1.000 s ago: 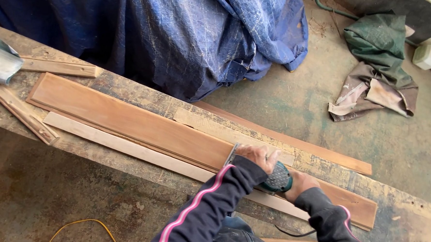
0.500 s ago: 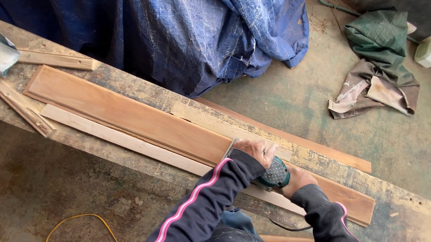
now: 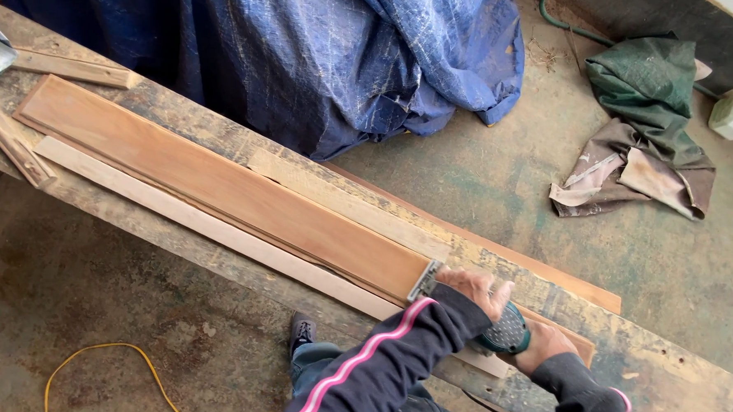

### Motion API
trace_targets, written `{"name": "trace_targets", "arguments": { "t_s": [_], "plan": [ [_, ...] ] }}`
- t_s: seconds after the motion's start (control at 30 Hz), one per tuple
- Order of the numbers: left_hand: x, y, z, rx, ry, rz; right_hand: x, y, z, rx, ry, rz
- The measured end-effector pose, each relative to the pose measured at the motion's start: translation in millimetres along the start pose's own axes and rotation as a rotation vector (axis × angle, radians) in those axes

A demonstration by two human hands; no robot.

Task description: Sanding wooden planks using an orbital sander and manual sandpaper.

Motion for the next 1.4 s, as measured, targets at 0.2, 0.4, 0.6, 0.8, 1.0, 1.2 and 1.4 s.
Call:
{"name": "trace_targets", "arguments": {
  "t_s": [0.2,0.4,0.6,0.8,1.0,1.2,1.4],
  "plan": [
    [98,-69,17,0.029,0.080,0.002,-2,-122,2,-0.123,-0.123,0.070],
    [190,-121,39,0.032,0.285,-0.040,10,-254,25,0.135,-0.031,-0.018],
    [188,-129,41,0.038,0.247,-0.090,2,-256,25,0.103,-0.006,-0.007],
    [124,-86,46,-0.025,0.215,-0.066,-22,-167,38,0.040,0.000,-0.078],
    [23,-35,46,-0.002,-0.041,0.029,-52,-38,33,-0.072,0.050,-0.124],
    [-56,25,46,-0.105,-0.003,0.073,-72,79,21,-0.149,0.060,-0.126],
    [-107,54,41,-0.031,-0.133,0.143,-82,140,13,-0.205,0.034,-0.138]
  ]
}}
Point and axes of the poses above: each hand's wrist, its own z-axis towards the middle knuckle, its own x-axis out of the palm, y = z × x, the point moved 8 cm from there along z, towards the middle knuckle, and after that the axes turned 9 degrees about y, right-handed, at the moved point
